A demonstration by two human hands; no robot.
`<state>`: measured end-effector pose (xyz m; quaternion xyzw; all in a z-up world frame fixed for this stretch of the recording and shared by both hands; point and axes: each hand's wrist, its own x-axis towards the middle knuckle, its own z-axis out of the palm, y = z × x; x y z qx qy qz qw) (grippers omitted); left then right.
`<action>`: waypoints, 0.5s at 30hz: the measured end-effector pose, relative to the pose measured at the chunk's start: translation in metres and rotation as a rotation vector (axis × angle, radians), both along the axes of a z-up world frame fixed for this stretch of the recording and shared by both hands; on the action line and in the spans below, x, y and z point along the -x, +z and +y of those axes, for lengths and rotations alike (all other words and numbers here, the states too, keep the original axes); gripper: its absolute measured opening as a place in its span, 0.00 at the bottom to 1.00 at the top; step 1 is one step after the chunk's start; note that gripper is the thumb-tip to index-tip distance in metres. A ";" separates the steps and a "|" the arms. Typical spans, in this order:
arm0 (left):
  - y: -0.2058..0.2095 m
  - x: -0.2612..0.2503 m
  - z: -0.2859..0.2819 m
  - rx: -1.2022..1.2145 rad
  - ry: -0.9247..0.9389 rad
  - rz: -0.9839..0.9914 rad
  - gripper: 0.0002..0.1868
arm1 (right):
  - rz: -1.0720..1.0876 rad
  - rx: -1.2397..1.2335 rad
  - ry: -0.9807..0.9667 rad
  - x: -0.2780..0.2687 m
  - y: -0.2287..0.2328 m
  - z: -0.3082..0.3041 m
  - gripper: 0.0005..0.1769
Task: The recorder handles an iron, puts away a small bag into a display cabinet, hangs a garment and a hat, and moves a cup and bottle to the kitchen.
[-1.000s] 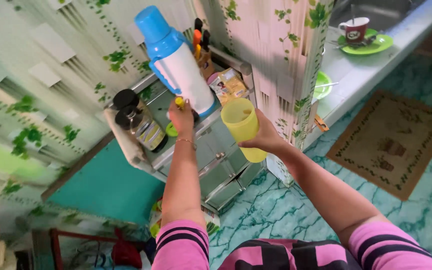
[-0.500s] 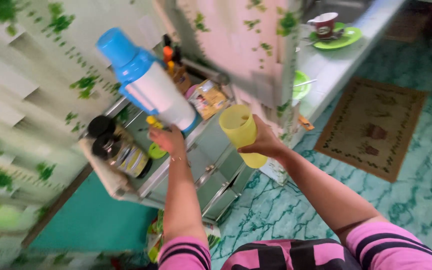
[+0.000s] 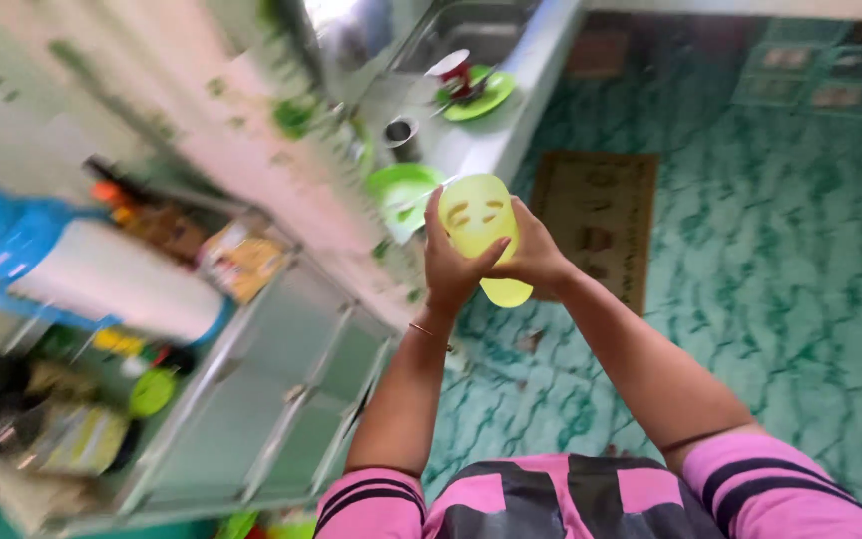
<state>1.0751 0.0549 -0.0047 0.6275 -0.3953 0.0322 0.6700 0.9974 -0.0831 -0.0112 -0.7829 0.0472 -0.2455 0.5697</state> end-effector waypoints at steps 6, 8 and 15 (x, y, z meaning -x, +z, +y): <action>-0.016 -0.004 -0.140 -0.109 0.099 -0.031 0.57 | 0.060 0.020 0.046 0.030 -0.012 -0.131 0.56; -0.010 -0.013 -0.173 -0.129 0.169 -0.040 0.56 | 0.132 0.090 -0.014 0.038 -0.014 -0.169 0.55; 0.001 -0.052 -0.237 -0.072 0.235 -0.076 0.50 | 0.208 0.077 -0.035 0.043 -0.029 -0.243 0.49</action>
